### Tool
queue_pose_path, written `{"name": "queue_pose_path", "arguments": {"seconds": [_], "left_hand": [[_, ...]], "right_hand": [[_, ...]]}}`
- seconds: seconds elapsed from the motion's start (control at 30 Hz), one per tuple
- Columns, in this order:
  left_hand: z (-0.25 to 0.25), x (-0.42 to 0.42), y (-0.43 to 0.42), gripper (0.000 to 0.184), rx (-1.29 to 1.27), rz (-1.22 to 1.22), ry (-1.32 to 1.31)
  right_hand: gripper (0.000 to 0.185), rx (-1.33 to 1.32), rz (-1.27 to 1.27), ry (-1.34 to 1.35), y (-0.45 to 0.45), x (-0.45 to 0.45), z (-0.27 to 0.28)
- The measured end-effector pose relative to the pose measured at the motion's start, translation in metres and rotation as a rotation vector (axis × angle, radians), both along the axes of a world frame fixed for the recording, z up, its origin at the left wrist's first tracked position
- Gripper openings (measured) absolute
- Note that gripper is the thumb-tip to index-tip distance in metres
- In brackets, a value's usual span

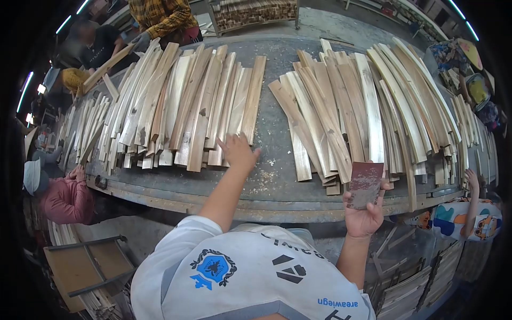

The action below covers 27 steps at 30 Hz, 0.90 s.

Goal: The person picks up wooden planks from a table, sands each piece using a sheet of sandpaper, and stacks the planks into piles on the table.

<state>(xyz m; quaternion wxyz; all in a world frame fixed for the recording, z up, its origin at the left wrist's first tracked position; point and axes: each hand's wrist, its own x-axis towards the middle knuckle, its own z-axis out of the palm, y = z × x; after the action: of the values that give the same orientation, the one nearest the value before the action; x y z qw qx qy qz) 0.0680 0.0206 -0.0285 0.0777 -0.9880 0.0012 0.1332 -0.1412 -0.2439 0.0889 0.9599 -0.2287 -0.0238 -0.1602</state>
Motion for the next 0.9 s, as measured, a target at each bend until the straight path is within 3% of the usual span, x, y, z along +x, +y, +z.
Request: {"name": "queue_pose_path", "arguments": {"seconds": [0.03,0.17,0.27,0.37,0.5,0.6,0.63,0.73,0.8,0.83,0.9], "left_hand": [[0.013,-0.012,-0.01,0.08,-0.114,-0.066,-0.031],[0.006,0.016,-0.02,0.081,-0.12,-0.12,-0.202],[0.003,0.051,-0.001,0.068,-0.046,-0.133,0.033],[0.017,0.064,0.014,0.051,-0.139,-0.132,0.071],[-0.045,0.078,0.035,0.041,-0.301,-0.143,-0.286],[-0.046,0.07,0.041,0.038,-0.44,-0.235,-0.335],[-0.04,0.071,0.039,0.039,-0.587,-0.164,-0.157],[-0.039,0.044,0.027,0.044,-0.892,-0.266,0.0],[-0.039,0.021,0.009,0.052,-1.06,-0.47,0.019],[-0.01,0.006,0.002,0.061,-0.873,-0.423,0.145],[0.001,0.005,0.008,0.069,-0.47,-0.35,0.032]], "right_hand": [[0.072,-0.002,-0.016,0.008,0.001,0.001,0.002],[0.079,-0.011,-0.057,0.038,0.01,-0.002,0.02],[0.083,-0.043,-0.062,0.009,0.01,-0.008,0.025],[0.085,-0.079,-0.108,0.013,-0.001,-0.021,0.02],[0.086,-0.068,-0.188,0.045,-0.012,-0.035,0.016],[0.086,-0.068,-0.183,0.021,-0.018,-0.038,0.02],[0.087,-0.074,-0.19,0.024,-0.021,-0.038,0.02],[0.087,-0.077,-0.192,0.037,-0.027,-0.034,0.016],[0.087,-0.06,-0.178,0.062,-0.031,-0.029,0.01],[0.087,-0.054,-0.164,0.055,-0.029,-0.024,0.008],[0.086,-0.053,-0.135,0.033,-0.029,-0.013,0.008]]}}
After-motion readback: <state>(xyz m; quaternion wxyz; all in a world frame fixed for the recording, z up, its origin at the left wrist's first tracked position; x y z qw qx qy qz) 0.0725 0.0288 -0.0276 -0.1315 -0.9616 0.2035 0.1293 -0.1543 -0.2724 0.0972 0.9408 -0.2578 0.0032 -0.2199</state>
